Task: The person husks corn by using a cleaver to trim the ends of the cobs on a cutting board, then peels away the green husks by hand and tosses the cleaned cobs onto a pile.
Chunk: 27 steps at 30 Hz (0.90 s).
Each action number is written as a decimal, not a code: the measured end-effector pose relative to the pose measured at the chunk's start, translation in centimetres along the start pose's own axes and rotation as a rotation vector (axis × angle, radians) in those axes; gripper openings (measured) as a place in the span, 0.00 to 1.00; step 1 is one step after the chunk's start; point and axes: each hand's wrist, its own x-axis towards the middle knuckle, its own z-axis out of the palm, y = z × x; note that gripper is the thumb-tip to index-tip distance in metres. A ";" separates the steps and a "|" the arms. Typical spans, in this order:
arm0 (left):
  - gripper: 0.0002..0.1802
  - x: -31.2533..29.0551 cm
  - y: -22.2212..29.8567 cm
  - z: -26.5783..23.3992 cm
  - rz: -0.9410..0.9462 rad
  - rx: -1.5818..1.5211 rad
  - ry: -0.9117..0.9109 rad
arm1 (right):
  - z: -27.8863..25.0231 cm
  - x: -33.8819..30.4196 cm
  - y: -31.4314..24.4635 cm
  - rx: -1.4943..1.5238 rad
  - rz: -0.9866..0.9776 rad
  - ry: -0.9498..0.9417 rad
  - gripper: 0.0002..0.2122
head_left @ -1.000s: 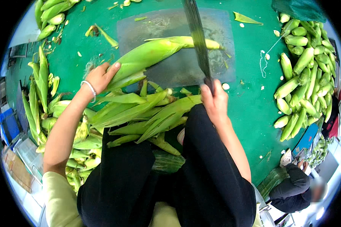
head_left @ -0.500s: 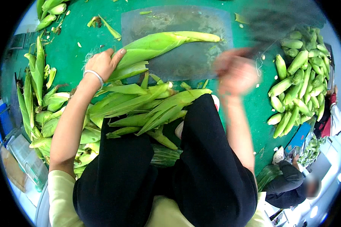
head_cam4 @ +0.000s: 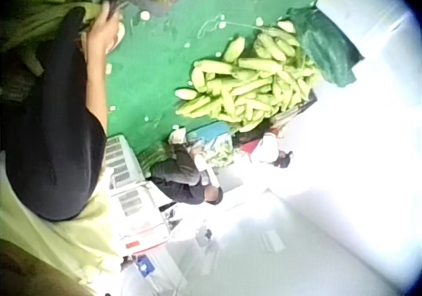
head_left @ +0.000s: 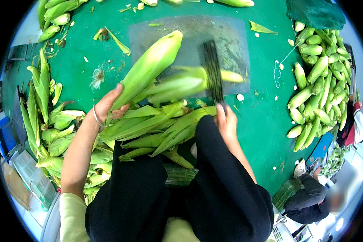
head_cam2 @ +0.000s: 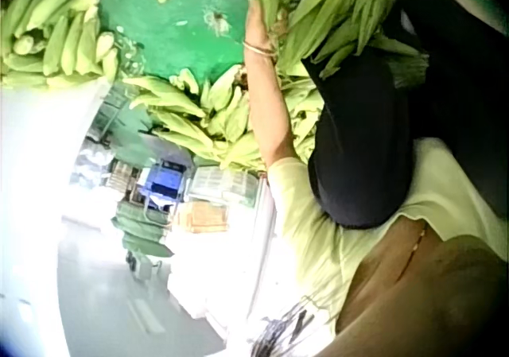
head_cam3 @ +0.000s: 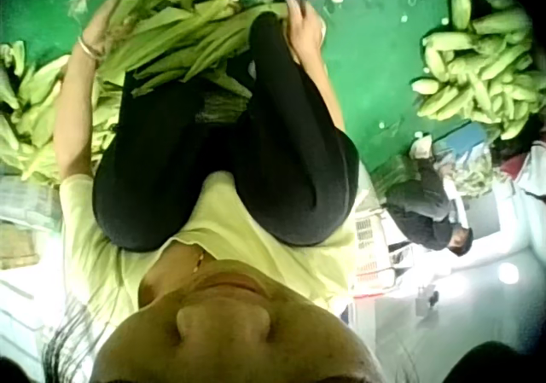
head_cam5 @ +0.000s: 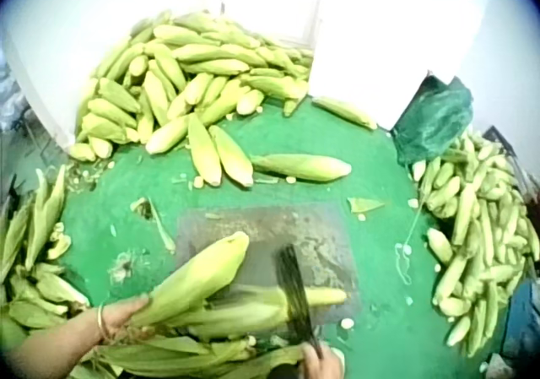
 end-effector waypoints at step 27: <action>0.36 -0.9 9.0 4.6 0.834 2.009 0.306 | -5.2 4.7 -2.3 0.239 -0.065 0.034 0.15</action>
